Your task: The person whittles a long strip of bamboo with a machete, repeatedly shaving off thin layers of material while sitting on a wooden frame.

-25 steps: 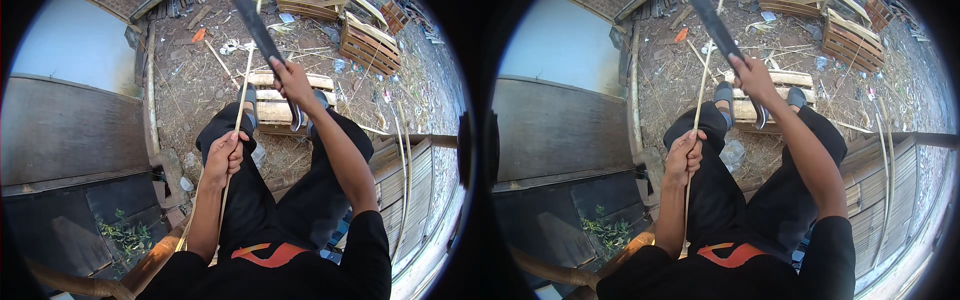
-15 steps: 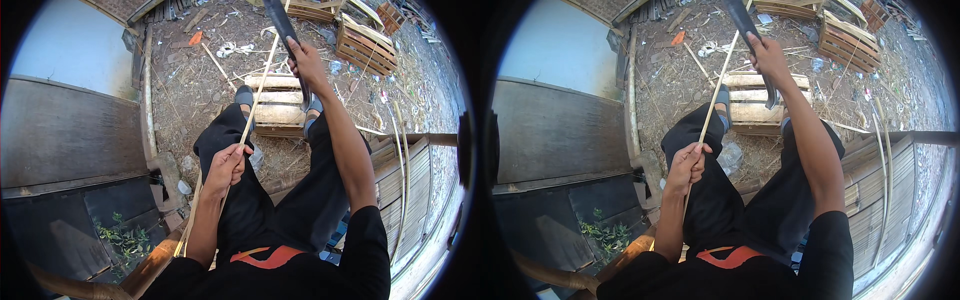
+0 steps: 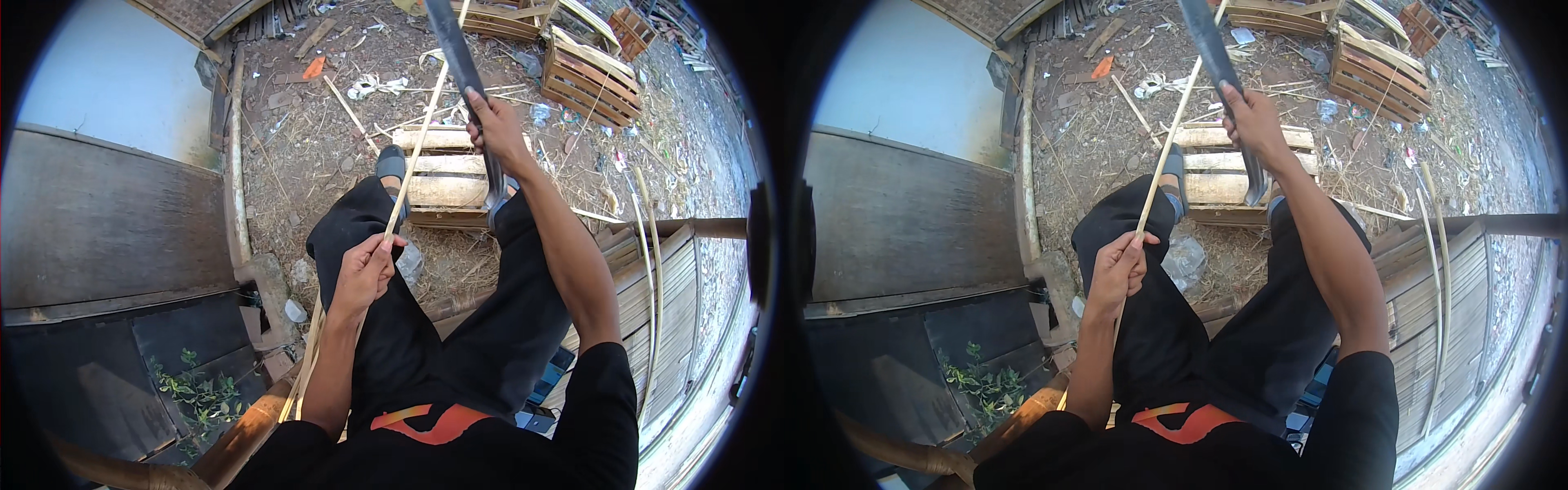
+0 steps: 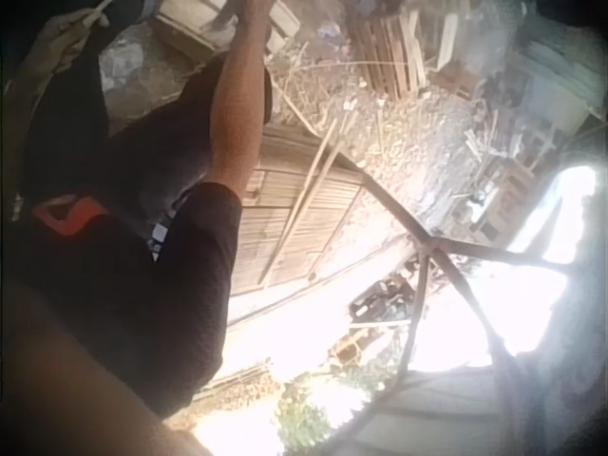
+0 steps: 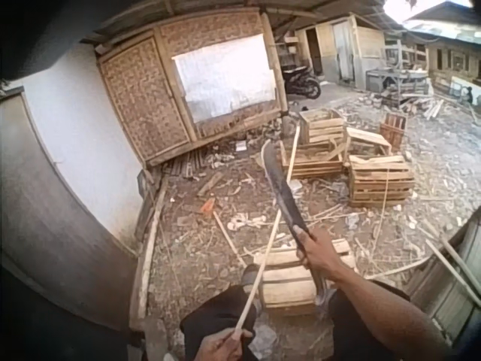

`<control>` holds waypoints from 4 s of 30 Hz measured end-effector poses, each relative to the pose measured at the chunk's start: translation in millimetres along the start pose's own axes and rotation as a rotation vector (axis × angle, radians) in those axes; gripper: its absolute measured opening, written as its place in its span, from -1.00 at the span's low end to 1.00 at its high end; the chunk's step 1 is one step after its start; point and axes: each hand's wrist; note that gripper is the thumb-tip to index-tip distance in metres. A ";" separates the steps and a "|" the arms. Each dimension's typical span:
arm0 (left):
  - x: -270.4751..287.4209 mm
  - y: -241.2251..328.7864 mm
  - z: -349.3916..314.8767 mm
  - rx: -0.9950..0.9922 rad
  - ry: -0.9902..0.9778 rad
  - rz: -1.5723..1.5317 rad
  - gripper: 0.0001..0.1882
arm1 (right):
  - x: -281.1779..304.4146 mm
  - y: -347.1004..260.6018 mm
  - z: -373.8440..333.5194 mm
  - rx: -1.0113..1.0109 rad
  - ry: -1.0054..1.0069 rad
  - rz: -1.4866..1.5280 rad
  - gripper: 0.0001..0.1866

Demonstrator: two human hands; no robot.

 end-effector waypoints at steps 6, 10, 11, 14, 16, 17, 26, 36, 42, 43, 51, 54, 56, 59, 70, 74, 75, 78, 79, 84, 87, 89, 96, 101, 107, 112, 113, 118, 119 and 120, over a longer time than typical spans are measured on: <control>7.4 4.8 -6.4 0.028 0.100 -0.108 -0.71 | -26.9 36.9 -58.5 0.012 -0.485 -0.330 -0.51; -4.3 1.6 -0.1 -0.008 0.010 -0.040 -0.73 | 0.6 2.5 -12.8 0.059 -0.189 -0.219 -0.53; -3.8 -0.3 0.1 -0.008 -0.011 -0.030 -0.73 | 1.0 4.4 -13.2 0.023 -0.120 -0.145 -0.52; 0.5 1.6 3.4 -0.021 0.035 -0.042 -0.73 | -17.0 22.5 -34.5 -0.103 -0.223 -0.235 -0.51; -1.5 4.7 2.7 0.001 0.094 -0.023 -0.72 | -27.1 36.7 -59.7 0.038 -0.513 -0.347 -0.53; -2.5 5.9 2.8 0.014 0.126 -0.012 -0.72 | -23.8 38.4 -61.7 0.020 -0.536 -0.339 -0.54; -4.6 2.1 12.8 -0.025 0.064 -0.054 -0.73 | -34.6 24.4 -61.7 -0.174 -0.400 -0.230 -0.52; -6.0 -2.3 11.4 -0.013 0.028 -0.039 -0.73 | -35.8 16.7 -35.6 -0.096 -0.153 -0.063 -0.54; -5.9 -7.8 9.3 -0.036 0.147 0.005 -0.73 | -49.3 36.3 -79.8 0.125 -0.574 -0.428 -0.55; -7.0 -6.3 9.6 -0.048 0.144 0.013 -0.73 | -48.9 21.9 -80.0 0.060 -0.555 -0.361 -0.54; -6.3 -1.0 9.9 -0.034 0.105 -0.062 -0.72 | -55.3 26.0 -71.5 -0.201 -0.389 -0.071 -0.55; -10.0 -1.3 9.7 -0.013 0.198 -0.010 -0.71 | -54.4 38.5 -87.3 0.017 -0.624 -0.291 -0.59; -12.1 0.3 10.8 -0.044 0.174 -0.022 -0.71 | -53.9 24.8 -84.8 -0.075 -0.549 -0.182 -0.58; -11.4 -1.7 12.9 -0.057 0.138 -0.031 -0.72 | -49.7 19.6 -70.2 -0.158 -0.378 -0.067 -0.56; -10.1 -11.2 18.3 -0.109 0.232 -0.032 -0.79 | -61.6 26.8 -78.6 -0.096 -0.510 -0.194 -0.56; -11.1 -17.3 20.5 -0.140 0.244 -0.024 -0.80 | -64.3 27.5 -92.7 -0.086 -0.575 -0.235 -0.54; -10.3 -15.5 21.0 -0.135 0.244 -0.031 -0.80 | -62.4 26.5 -88.5 -0.087 -0.558 -0.230 -0.54; -14.8 -12.1 17.5 -0.103 0.230 -0.072 -0.81 | -62.1 34.8 -83.7 -0.138 -0.481 -0.167 -0.55; -14.7 -10.1 18.4 -0.103 0.223 -0.089 -0.81 | -63.9 33.8 -87.9 -0.179 -0.490 -0.159 -0.54; -11.1 -14.3 19.0 -0.129 0.204 -0.119 -0.87 | -64.4 26.9 -87.9 -0.100 -0.517 -0.202 -0.54; -12.7 -14.6 18.0 -0.100 0.207 -0.148 -0.91 | -65.2 29.2 -87.3 -0.204 -0.444 -0.109 -0.53; -11.7 -13.2 18.0 -0.100 0.213 -0.156 -0.92 | -66.5 27.6 -96.5 -0.212 -0.513 -0.152 -0.55; -13.8 -15.9 15.0 -0.150 0.210 -0.128 -0.90 | -55.4 19.3 -62.1 0.000 -0.301 -0.173 -0.51; 0.5 0.1 15.6 -0.154 0.182 -0.126 -0.84 | -65.7 31.7 -63.3 -0.100 -0.330 -0.103 -0.56; 82.3 56.8 41.5 -0.028 0.060 -0.335 -0.89 | -69.9 9.3 -80.9 0.181 -0.454 -0.380 -0.66; 169.5 23.1 95.5 -0.306 0.560 1.070 -0.51 | -65.4 -11.8 -62.0 0.463 -0.046 -0.808 -0.75; 162.2 22.4 91.5 -0.175 0.526 1.117 -0.39 | -56.1 -9.4 -55.0 0.449 -0.007 -0.875 -0.74; 142.8 26.1 59.0 -0.144 0.466 0.970 -0.10 | -40.2 -8.7 -37.2 0.297 0.047 -1.005 -0.71; 127.4 19.4 49.5 -0.232 0.476 1.072 -0.11 | -34.2 -7.5 -35.2 0.285 0.045 -0.990 -0.71; 113.8 16.3 46.0 -0.323 0.483 1.171 -0.11 | -28.1 -5.2 -32.7 0.273 0.044 -0.975 -0.70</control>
Point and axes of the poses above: each hand's wrist, its own z-axis towards the middle knuckle, its own x-axis out of the back of the hand, y = z × x, and after that the axes turned 3 degrees about x, right-handed
